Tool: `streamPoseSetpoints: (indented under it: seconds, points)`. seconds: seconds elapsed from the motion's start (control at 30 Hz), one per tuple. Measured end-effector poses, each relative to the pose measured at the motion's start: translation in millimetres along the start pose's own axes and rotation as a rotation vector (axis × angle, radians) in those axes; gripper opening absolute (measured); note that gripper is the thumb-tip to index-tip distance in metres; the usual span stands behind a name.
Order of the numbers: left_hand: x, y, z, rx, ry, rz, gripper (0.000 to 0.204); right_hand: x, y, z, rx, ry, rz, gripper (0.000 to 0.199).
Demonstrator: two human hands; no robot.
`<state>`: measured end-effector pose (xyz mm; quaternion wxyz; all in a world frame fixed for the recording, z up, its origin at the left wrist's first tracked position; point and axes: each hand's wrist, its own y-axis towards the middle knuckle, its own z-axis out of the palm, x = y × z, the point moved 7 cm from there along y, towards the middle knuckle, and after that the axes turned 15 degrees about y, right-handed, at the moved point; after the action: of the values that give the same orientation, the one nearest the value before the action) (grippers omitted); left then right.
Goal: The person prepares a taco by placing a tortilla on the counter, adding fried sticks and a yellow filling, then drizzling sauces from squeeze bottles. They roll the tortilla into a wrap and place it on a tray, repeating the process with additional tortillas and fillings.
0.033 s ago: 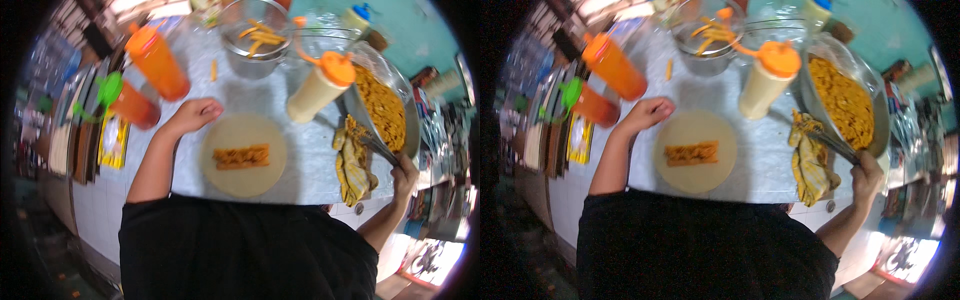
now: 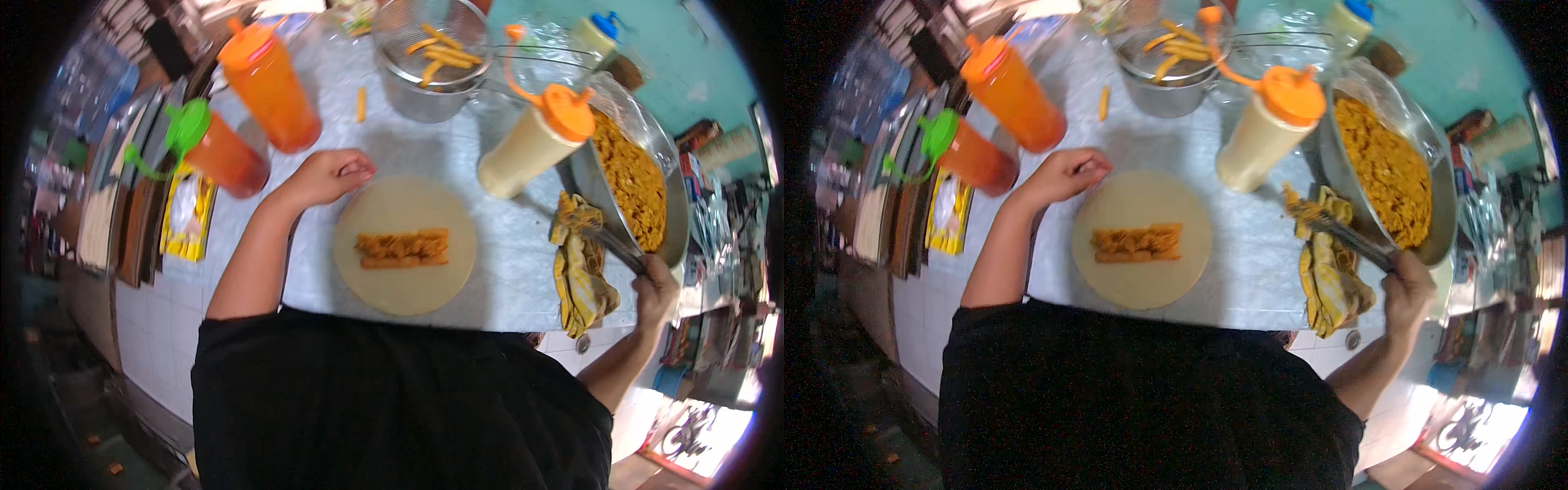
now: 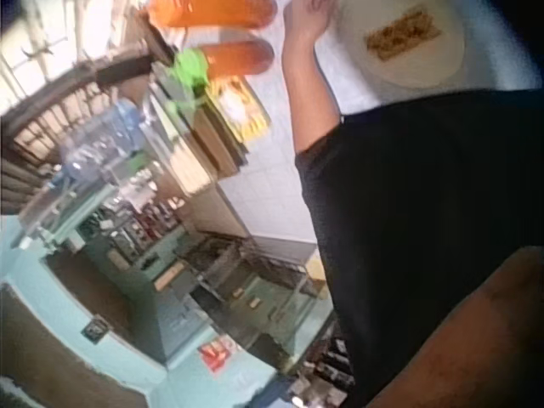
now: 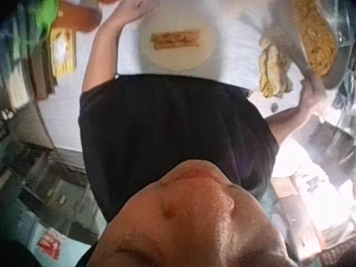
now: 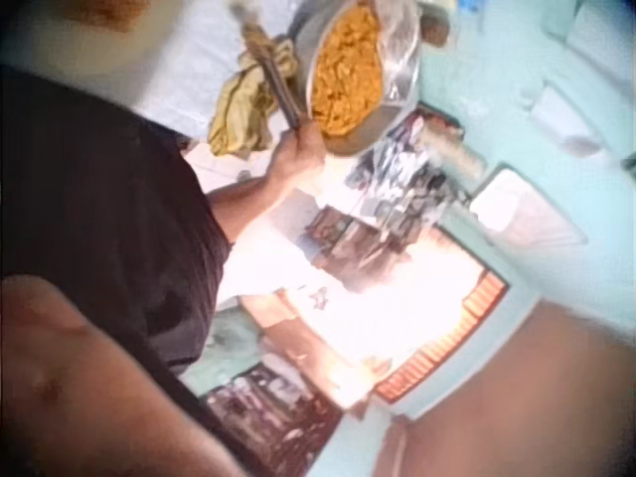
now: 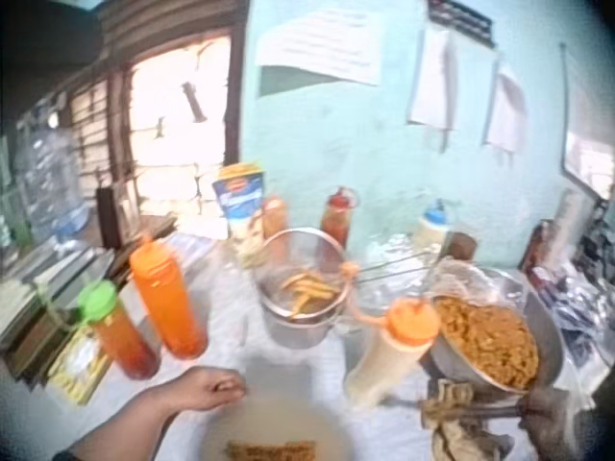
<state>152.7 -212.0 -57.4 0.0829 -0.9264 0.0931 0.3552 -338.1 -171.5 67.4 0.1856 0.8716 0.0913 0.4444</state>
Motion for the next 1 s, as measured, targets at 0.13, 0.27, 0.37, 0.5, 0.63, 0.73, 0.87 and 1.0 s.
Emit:
streamPoseSetpoints:
  seconds: [0.13, 0.27, 0.37, 0.5, 0.63, 0.73, 0.87, 1.0]
  points:
    - [1, -7, 3, -0.044, 0.062, 0.05, 0.017, 64, -7, 110, 0.361, -0.173, -0.391, 0.018]
    - [-8, -14, -1, -0.014, 0.118, 0.099, 0.02, 100, -9, 157, 0.39, -0.246, -0.56, 0.008]
    - [-18, -22, -6, -0.003, 0.156, 0.128, 0.02, 121, -9, 170, 0.445, -0.295, -0.648, 0.012]
    - [-31, -29, -7, -0.008, 0.17, 0.151, 0.02, 137, -9, 178, 0.523, -0.39, -0.696, 0.015]
    - [-45, -37, -2, -0.056, 0.08, 0.301, 0.018, 153, -12, 181, 0.489, -0.358, -0.764, 0.017]
    - [-56, -40, 4, -0.129, 0.123, 0.461, 0.015, 154, -10, 172, 0.485, -0.429, -0.696, 0.018]
    - [-62, -46, 7, -0.164, 0.206, 0.516, 0.013, 153, -20, 171, 0.584, -0.43, -0.665, 0.018]
    - [-59, -41, 21, -0.098, 0.181, 0.5, 0.016, 142, -27, 179, 0.644, -0.399, -0.612, 0.018]
